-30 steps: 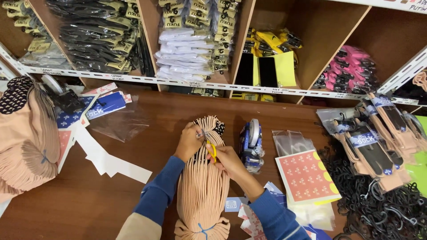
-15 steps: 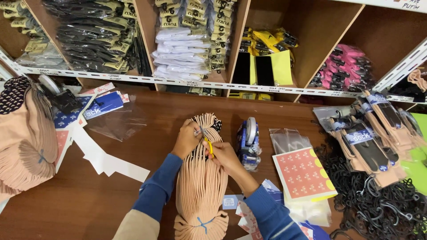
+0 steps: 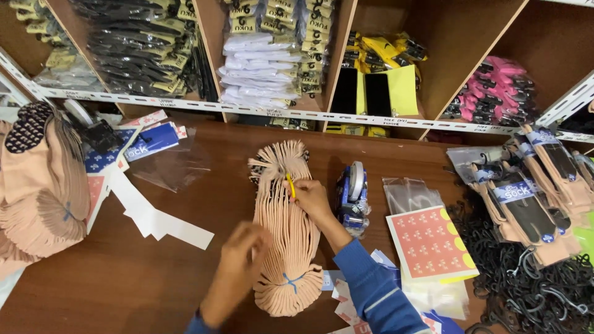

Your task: The person cuts a rubber band from a bundle of socks using scissors, then separates the socks and attaches plastic hangers to them one by one. The socks are arranged on the table as they are prepared.

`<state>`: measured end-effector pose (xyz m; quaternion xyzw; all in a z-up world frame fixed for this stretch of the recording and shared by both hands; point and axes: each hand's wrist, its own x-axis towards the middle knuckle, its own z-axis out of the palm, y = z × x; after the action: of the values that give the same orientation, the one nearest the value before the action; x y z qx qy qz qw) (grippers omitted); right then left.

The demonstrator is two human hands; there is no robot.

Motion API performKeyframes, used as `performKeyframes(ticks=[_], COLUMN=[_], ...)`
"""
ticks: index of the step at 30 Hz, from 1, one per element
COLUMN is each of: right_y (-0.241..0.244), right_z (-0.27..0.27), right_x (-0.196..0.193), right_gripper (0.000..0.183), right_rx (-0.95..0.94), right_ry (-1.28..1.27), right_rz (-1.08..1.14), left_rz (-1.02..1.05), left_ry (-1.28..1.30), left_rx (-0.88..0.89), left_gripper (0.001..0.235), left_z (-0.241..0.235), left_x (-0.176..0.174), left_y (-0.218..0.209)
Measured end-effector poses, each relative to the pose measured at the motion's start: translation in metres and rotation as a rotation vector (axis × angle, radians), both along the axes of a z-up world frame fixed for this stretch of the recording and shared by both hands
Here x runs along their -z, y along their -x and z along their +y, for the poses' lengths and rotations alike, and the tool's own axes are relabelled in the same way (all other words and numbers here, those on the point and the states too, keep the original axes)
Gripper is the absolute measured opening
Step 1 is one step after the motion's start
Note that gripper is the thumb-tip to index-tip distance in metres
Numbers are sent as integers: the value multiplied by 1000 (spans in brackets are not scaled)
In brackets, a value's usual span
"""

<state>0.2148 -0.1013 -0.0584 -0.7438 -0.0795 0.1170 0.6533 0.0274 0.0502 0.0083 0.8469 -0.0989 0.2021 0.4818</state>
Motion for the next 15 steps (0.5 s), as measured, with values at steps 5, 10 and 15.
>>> performKeyframes(ticks=[5, 10, 15], right_y=[12, 64, 144], right_z=[-8, -43, -99], right_x=[-14, -59, -69], right_gripper=[43, 25, 13], right_rx=[3, -65, -238], right_ry=[-29, 68, -36], right_rz=[3, -123, -132], left_rz=[84, -15, -44], left_ry=[-43, -307, -606], left_rx=[65, -45, -96], left_gripper=[10, 19, 34], left_z=[-36, -52, -59], left_x=[62, 111, 99], left_y=[50, 62, 58])
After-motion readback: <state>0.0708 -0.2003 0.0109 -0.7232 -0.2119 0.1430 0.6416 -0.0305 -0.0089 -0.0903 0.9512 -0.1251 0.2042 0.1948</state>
